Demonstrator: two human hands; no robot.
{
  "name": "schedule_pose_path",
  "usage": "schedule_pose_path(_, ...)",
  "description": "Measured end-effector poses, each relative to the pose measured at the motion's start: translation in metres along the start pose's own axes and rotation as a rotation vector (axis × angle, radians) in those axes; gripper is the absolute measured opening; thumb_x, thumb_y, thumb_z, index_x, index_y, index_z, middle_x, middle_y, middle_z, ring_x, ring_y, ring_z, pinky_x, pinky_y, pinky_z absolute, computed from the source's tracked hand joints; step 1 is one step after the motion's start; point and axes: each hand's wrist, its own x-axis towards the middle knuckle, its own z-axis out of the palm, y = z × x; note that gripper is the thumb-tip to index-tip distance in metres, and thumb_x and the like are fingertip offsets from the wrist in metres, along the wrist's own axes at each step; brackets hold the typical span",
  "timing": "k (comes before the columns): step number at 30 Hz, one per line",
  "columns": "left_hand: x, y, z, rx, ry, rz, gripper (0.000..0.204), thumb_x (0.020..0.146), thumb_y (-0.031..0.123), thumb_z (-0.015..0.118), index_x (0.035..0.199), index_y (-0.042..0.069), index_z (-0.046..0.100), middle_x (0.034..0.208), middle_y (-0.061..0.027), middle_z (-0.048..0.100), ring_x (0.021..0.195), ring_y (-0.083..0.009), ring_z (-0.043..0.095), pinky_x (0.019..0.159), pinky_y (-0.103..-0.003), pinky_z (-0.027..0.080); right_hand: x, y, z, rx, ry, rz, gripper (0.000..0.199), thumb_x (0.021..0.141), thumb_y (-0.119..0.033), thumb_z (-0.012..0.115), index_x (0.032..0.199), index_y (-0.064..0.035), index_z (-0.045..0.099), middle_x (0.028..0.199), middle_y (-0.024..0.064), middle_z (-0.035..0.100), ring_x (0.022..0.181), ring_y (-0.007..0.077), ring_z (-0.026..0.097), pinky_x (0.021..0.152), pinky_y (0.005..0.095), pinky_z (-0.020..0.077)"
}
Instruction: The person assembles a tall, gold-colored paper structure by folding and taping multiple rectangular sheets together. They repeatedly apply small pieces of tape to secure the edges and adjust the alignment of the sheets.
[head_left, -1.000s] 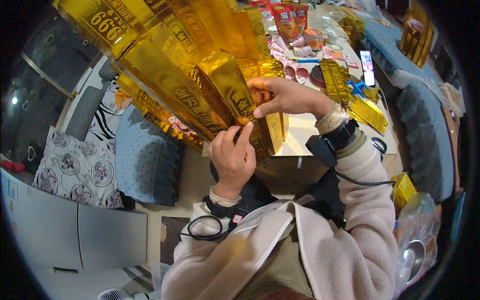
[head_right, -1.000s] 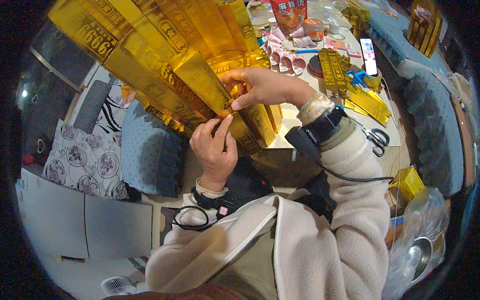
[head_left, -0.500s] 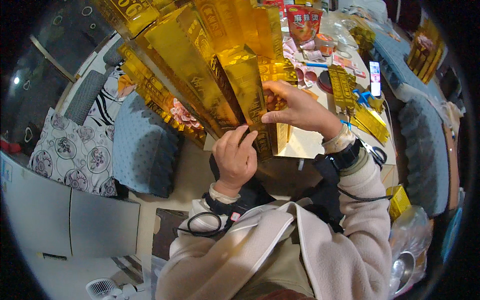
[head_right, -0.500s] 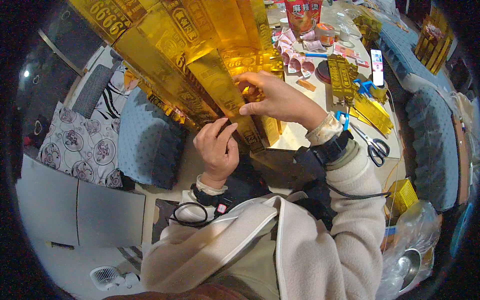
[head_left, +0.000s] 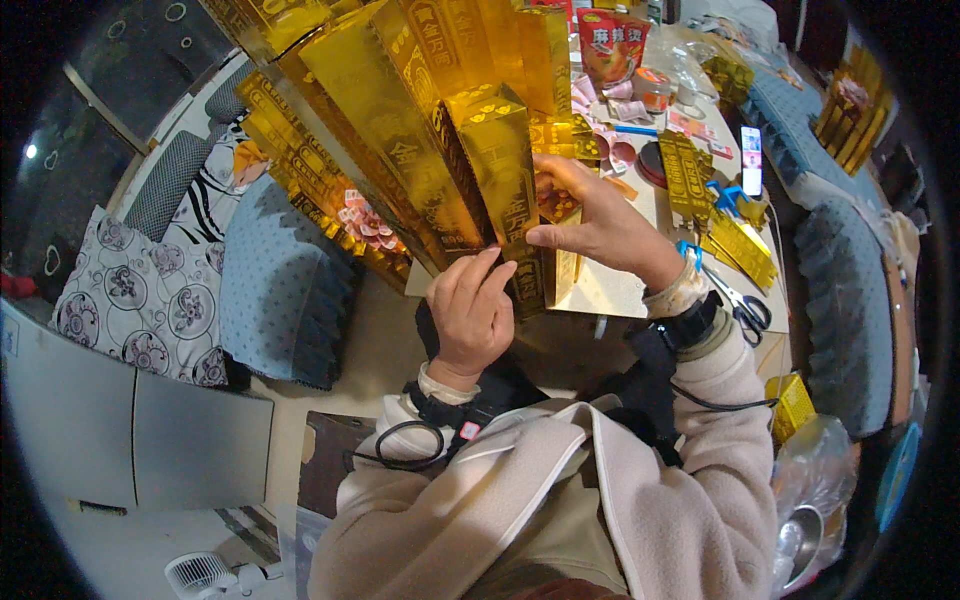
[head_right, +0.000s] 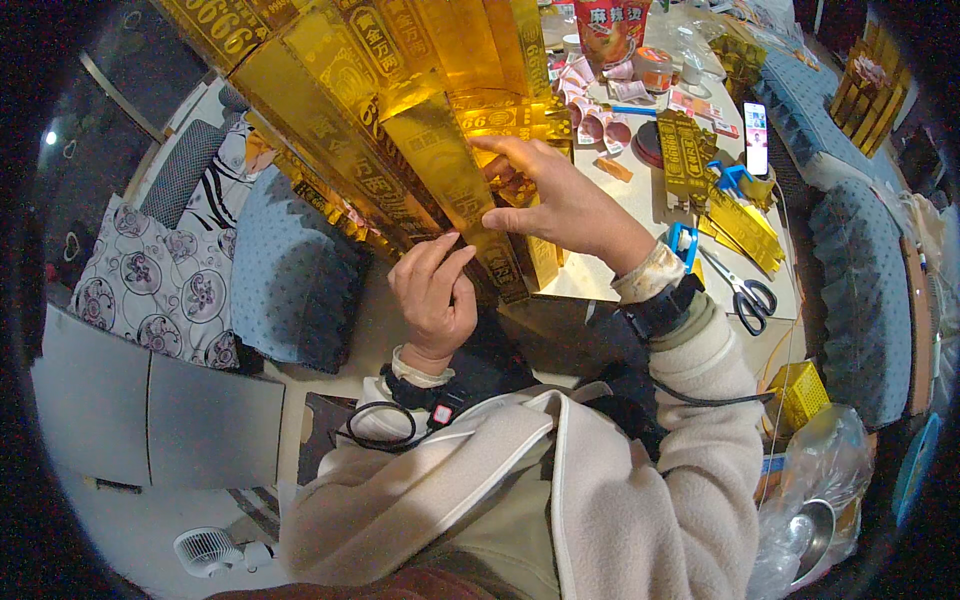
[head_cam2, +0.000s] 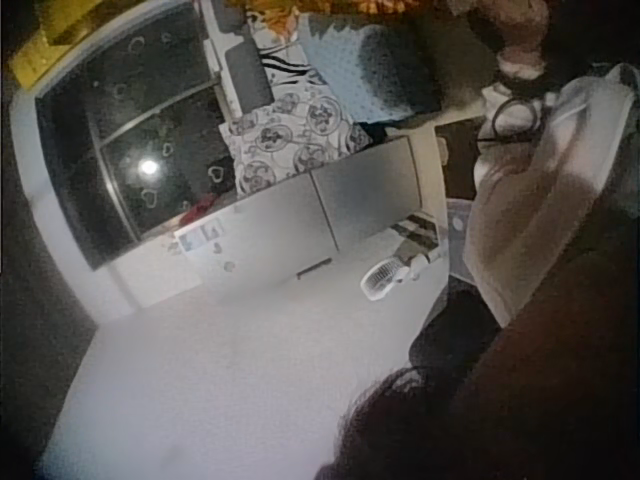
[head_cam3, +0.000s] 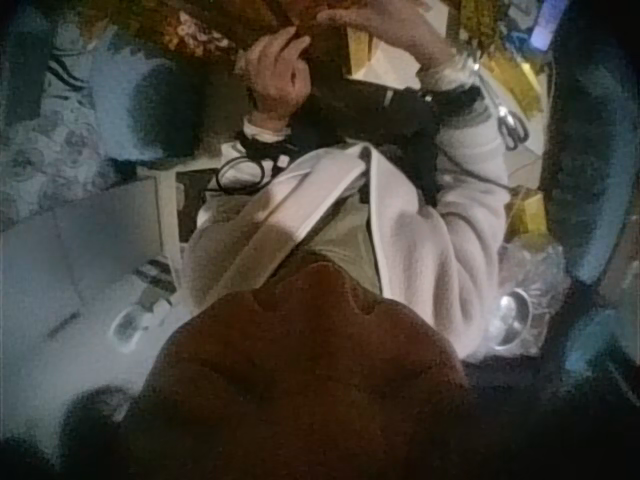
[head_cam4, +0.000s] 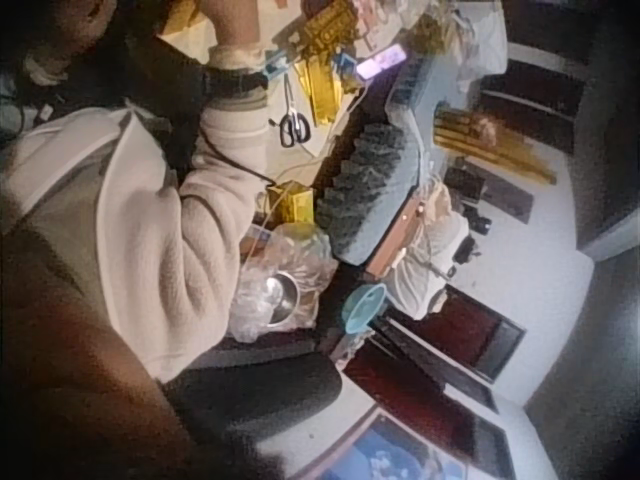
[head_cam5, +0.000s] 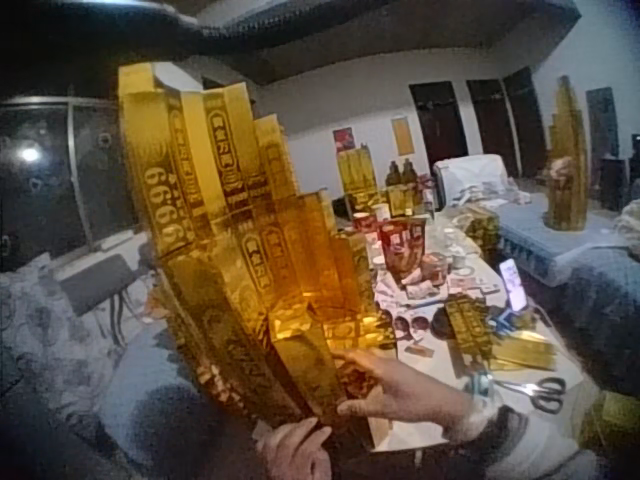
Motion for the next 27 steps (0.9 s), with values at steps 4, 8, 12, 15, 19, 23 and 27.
schedule_pose_path(4, -0.001, 0.0, 0.001, -0.026, -0.005, -0.007, 0.038, 0.078, -0.002, 0.067, 0.114, 0.008, 0.074, 0.125, -0.0091, 0.07, 0.114, -0.0292, 0.063, 0.1, -0.042, 0.046, -0.004, 0.003, 0.004, -0.043, 0.027, -0.005, 0.083, 0.087, -0.03, 0.086, 0.151, 0.0002, 0.044, 0.134, 0.0149, 0.056, 0.121, 0.0251, 0.058, 0.106, 0.0361, 0.0456)
schedule_pose_path(8, 0.002, 0.002, 0.003, -0.076, 0.009, -0.02, 0.036, 0.079, -0.005, 0.065, 0.112, 0.006, 0.075, 0.124, -0.0114, 0.071, 0.113, -0.0316, 0.065, 0.099, -0.043, 0.048, -0.004, 0.009, 0.005, -0.045, 0.037, -0.011, 0.084, 0.087, -0.031, 0.085, 0.154, -0.0012, 0.042, 0.138, 0.0152, 0.055, 0.124, 0.0259, 0.057, 0.109, 0.0369, 0.0435)
schedule_pose_path(12, 0.007, 0.004, 0.006, -0.138, -0.002, -0.039, 0.034, 0.079, -0.007, 0.064, 0.109, 0.003, 0.075, 0.123, -0.0148, 0.071, 0.111, -0.0345, 0.066, 0.097, -0.044, 0.051, -0.002, 0.014, 0.001, -0.022, 0.067, -0.022, 0.084, 0.087, -0.032, 0.085, 0.154, -0.0037, 0.043, 0.138, 0.0149, 0.055, 0.126, 0.0266, 0.058, 0.11, 0.0374, 0.0438)
schedule_pose_path(15, 0.009, 0.004, 0.008, -0.15, -0.027, -0.019, 0.035, 0.079, -0.007, 0.064, 0.112, -0.001, 0.073, 0.128, -0.0181, 0.069, 0.115, -0.0367, 0.064, 0.101, -0.045, 0.05, -0.003, 0.016, -0.003, 0.068, 0.059, 0.031, 0.084, 0.087, -0.033, 0.085, 0.154, -0.0053, 0.043, 0.14, 0.0149, 0.054, 0.128, 0.0272, 0.058, 0.111, 0.038, 0.0442)
schedule_pose_path(19, 0.01, 0.004, 0.008, -0.163, -0.017, -0.016, 0.035, 0.079, -0.009, 0.063, 0.112, -0.002, 0.072, 0.128, -0.0191, 0.069, 0.114, -0.0376, 0.065, 0.101, -0.045, 0.051, -0.006, 0.017, -0.004, 0.046, 0.038, 0.008, 0.083, 0.087, -0.034, 0.085, 0.154, -0.0057, 0.044, 0.142, 0.0151, 0.053, 0.13, 0.0276, 0.058, 0.111, 0.0383, 0.0448)
schedule_pose_path(23, 0.01, 0.006, 0.006, -0.169, -0.013, -0.014, 0.035, 0.079, -0.011, 0.063, 0.112, -0.003, 0.072, 0.127, -0.02, 0.069, 0.113, -0.0383, 0.065, 0.099, -0.045, 0.053, -0.008, 0.02, -0.002, 0.044, 0.058, -0.029, 0.084, 0.087, -0.034, 0.085, 0.154, -0.0058, 0.044, 0.143, 0.0152, 0.053, 0.131, 0.0274, 0.057, 0.112, 0.0381, 0.0447)
schedule_pose_path(27, 0.011, 0.007, 0.004, -0.171, -0.015, -0.016, 0.035, 0.079, -0.011, 0.063, 0.112, -0.003, 0.072, 0.127, -0.0198, 0.069, 0.113, -0.0384, 0.066, 0.099, -0.045, 0.053, -0.008, 0.021, 0.0, 0.027, 0.061, -0.023, 0.084, 0.087, -0.035, 0.085, 0.154, -0.0061, 0.044, 0.143, 0.0148, 0.053, 0.132, 0.0268, 0.056, 0.112, 0.0379, 0.0442)
